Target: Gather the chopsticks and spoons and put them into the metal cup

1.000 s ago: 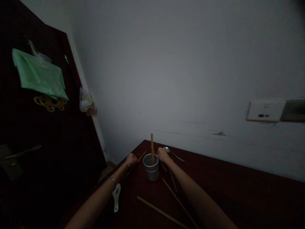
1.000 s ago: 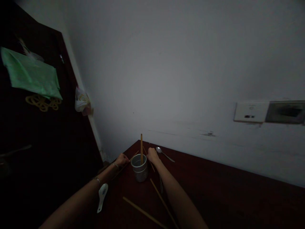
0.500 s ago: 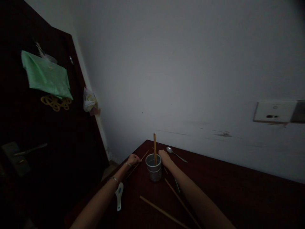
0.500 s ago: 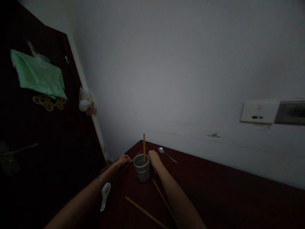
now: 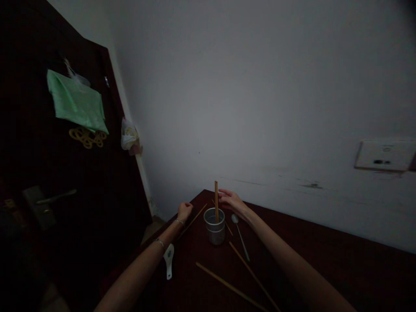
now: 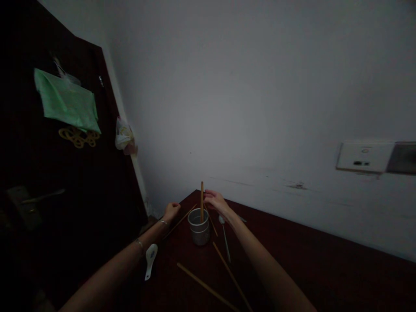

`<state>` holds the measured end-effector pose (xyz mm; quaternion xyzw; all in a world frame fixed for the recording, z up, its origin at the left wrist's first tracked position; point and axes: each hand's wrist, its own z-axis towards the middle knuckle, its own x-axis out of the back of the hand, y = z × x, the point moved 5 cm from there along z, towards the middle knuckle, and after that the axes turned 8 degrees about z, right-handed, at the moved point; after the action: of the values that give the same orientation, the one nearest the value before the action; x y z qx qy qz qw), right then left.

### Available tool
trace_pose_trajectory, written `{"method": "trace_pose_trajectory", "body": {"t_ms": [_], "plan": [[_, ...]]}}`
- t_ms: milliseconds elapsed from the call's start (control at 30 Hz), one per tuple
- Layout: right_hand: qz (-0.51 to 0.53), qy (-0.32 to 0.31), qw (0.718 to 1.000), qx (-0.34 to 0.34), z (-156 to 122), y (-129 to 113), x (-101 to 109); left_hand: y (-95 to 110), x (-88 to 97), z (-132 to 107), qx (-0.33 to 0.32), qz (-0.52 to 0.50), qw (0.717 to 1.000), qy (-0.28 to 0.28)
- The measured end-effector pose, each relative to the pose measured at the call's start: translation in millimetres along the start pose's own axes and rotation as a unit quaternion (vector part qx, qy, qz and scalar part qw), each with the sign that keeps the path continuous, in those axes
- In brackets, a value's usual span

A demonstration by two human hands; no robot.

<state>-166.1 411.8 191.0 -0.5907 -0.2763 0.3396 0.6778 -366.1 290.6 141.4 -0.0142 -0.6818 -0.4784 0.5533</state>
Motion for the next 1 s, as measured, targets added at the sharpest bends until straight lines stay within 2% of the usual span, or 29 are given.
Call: {"method": "trace_pose_trajectory", "body": {"t_ms": [67, 167, 300, 367, 500, 800, 1000], "plan": [[0.007, 0.011, 1.0, -0.01, 2.8, -4.3, -5.4, 16.3, 8.6, 5.2, -0.004, -0.013, 0.998, 0.054], [-0.076, 0.031, 0.997, 0.001, 12.6, -4.7, -11.6, 43.7, 14.8, 6.6, -0.033, -0.039, 0.995, 0.09], [-0.133, 0.042, 0.99, 0.016, 22.1, 0.8, -16.3, 75.8, 13.1, -5.0, -0.117, -0.093, 0.983, 0.104], [-0.141, 0.049, 0.989, 0.02, 23.8, 1.9, -17.3, 85.2, 6.9, -11.4, -0.143, -0.129, 0.978, 0.081], [-0.158, 0.056, 0.985, 0.033, 23.9, -0.9, -20.1, 92.9, -7.3, -18.3, -0.146, -0.178, 0.973, 0.007], [-0.138, 0.06, 0.988, 0.034, 22.4, -0.9, -21.2, 92.2, -13.5, -18.8, -0.123, -0.251, 0.959, -0.043], [-0.073, 0.054, 0.995, 0.031, 15.6, -4.0, -21.2, 96.8, -9.9, -28.2, -0.107, -0.377, 0.917, -0.073]]}}
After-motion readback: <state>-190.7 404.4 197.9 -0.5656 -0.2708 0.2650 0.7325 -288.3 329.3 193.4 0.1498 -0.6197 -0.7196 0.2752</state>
